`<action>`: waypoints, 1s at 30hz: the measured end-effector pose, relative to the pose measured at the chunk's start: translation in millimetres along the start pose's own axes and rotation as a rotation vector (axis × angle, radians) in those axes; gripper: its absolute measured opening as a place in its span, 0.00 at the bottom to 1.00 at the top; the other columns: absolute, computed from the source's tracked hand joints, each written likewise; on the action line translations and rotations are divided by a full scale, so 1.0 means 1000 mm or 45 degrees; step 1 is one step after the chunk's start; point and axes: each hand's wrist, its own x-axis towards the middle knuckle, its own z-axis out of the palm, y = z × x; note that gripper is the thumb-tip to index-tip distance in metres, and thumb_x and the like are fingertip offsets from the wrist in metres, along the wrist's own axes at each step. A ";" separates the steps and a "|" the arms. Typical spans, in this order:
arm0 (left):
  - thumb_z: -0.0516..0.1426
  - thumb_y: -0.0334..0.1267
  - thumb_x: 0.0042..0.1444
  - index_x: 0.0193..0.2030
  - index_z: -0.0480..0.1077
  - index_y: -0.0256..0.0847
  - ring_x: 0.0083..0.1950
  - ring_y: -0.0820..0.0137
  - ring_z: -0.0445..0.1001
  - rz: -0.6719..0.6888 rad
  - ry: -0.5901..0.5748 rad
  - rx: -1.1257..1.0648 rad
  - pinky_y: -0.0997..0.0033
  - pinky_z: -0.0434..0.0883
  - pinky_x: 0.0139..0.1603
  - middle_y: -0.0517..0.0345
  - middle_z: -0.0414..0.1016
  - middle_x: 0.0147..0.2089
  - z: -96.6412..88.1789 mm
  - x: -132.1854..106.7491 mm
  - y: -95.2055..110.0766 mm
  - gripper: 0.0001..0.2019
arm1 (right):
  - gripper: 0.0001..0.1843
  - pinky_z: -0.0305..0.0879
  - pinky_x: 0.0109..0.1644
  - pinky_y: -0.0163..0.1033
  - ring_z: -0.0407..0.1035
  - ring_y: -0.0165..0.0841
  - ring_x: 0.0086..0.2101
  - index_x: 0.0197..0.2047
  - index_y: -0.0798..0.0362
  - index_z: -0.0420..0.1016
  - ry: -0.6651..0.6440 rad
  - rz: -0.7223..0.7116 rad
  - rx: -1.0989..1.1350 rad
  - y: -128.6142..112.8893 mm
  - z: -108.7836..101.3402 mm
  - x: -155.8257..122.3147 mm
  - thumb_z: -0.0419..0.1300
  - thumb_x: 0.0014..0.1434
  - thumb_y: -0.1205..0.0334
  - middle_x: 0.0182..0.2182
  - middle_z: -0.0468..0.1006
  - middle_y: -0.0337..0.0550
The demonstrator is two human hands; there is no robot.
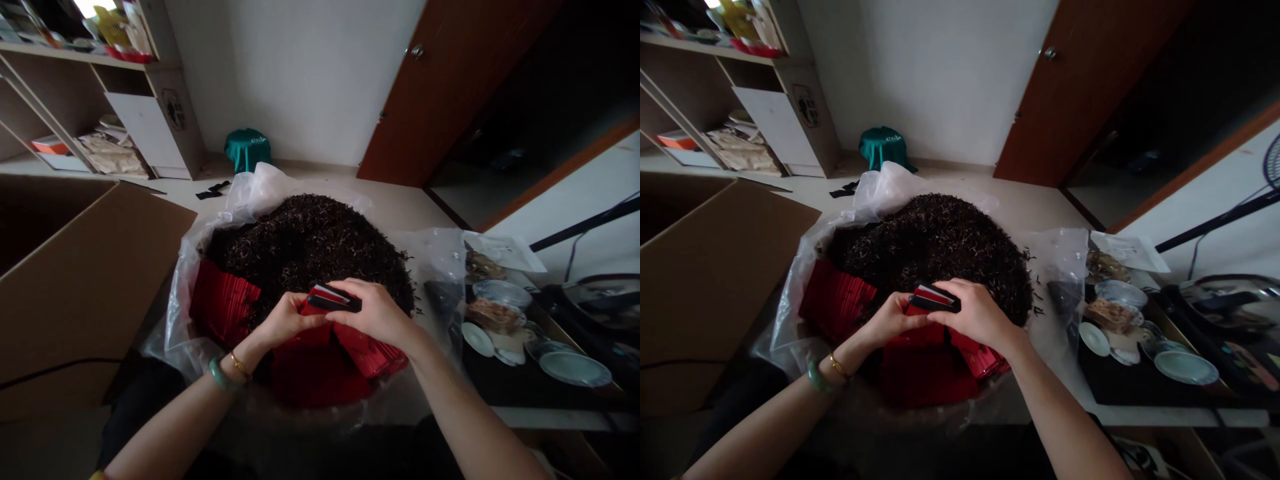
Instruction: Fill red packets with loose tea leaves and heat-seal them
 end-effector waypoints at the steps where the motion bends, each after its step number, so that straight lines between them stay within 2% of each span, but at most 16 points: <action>1: 0.69 0.49 0.38 0.32 0.78 0.34 0.24 0.75 0.66 -0.002 -0.005 0.024 0.76 0.66 0.27 0.60 0.75 0.25 0.000 0.000 -0.001 0.20 | 0.20 0.71 0.51 0.43 0.76 0.39 0.44 0.48 0.49 0.77 0.016 -0.011 0.020 -0.001 0.001 0.000 0.69 0.50 0.61 0.44 0.81 0.45; 5: 0.68 0.48 0.39 0.27 0.75 0.33 0.24 0.76 0.64 0.000 -0.015 0.108 0.77 0.64 0.26 0.60 0.72 0.24 -0.001 0.000 -0.006 0.18 | 0.13 0.72 0.45 0.38 0.76 0.35 0.39 0.44 0.49 0.78 0.026 -0.031 0.074 -0.004 0.004 0.000 0.66 0.54 0.64 0.38 0.82 0.41; 12: 0.67 0.47 0.41 0.29 0.74 0.32 0.25 0.77 0.63 0.021 -0.039 0.154 0.77 0.62 0.27 0.61 0.70 0.24 -0.002 0.000 -0.007 0.18 | 0.14 0.71 0.47 0.40 0.76 0.36 0.40 0.44 0.49 0.78 0.026 -0.007 0.031 -0.004 0.006 0.001 0.66 0.52 0.65 0.40 0.81 0.42; 22: 0.67 0.47 0.41 0.25 0.72 0.33 0.23 0.79 0.59 0.053 -0.038 0.211 0.78 0.59 0.26 0.65 0.64 0.21 -0.004 0.001 -0.008 0.17 | 0.11 0.71 0.46 0.39 0.75 0.35 0.39 0.43 0.50 0.77 -0.034 0.010 0.068 -0.006 0.005 0.000 0.63 0.55 0.66 0.38 0.80 0.41; 25: 0.67 0.46 0.40 0.28 0.73 0.33 0.25 0.77 0.63 0.056 -0.001 0.165 0.77 0.63 0.27 0.63 0.69 0.23 -0.003 0.001 -0.004 0.17 | 0.15 0.70 0.49 0.42 0.75 0.37 0.42 0.47 0.50 0.75 -0.014 0.053 0.122 -0.002 0.004 0.001 0.63 0.54 0.61 0.42 0.80 0.44; 28: 0.69 0.45 0.38 0.35 0.73 0.34 0.29 0.73 0.69 0.032 0.075 0.015 0.74 0.68 0.32 0.59 0.75 0.30 -0.001 0.000 -0.001 0.21 | 0.23 0.69 0.53 0.45 0.73 0.40 0.47 0.54 0.51 0.69 0.083 0.119 0.252 0.007 0.005 0.002 0.62 0.55 0.55 0.49 0.77 0.48; 30: 0.70 0.47 0.36 0.38 0.72 0.35 0.29 0.73 0.71 0.003 0.134 -0.101 0.73 0.70 0.32 0.58 0.76 0.32 0.002 -0.001 0.001 0.24 | 0.26 0.68 0.53 0.46 0.72 0.40 0.48 0.57 0.51 0.66 0.153 0.164 0.347 0.012 0.009 0.003 0.61 0.56 0.54 0.51 0.76 0.49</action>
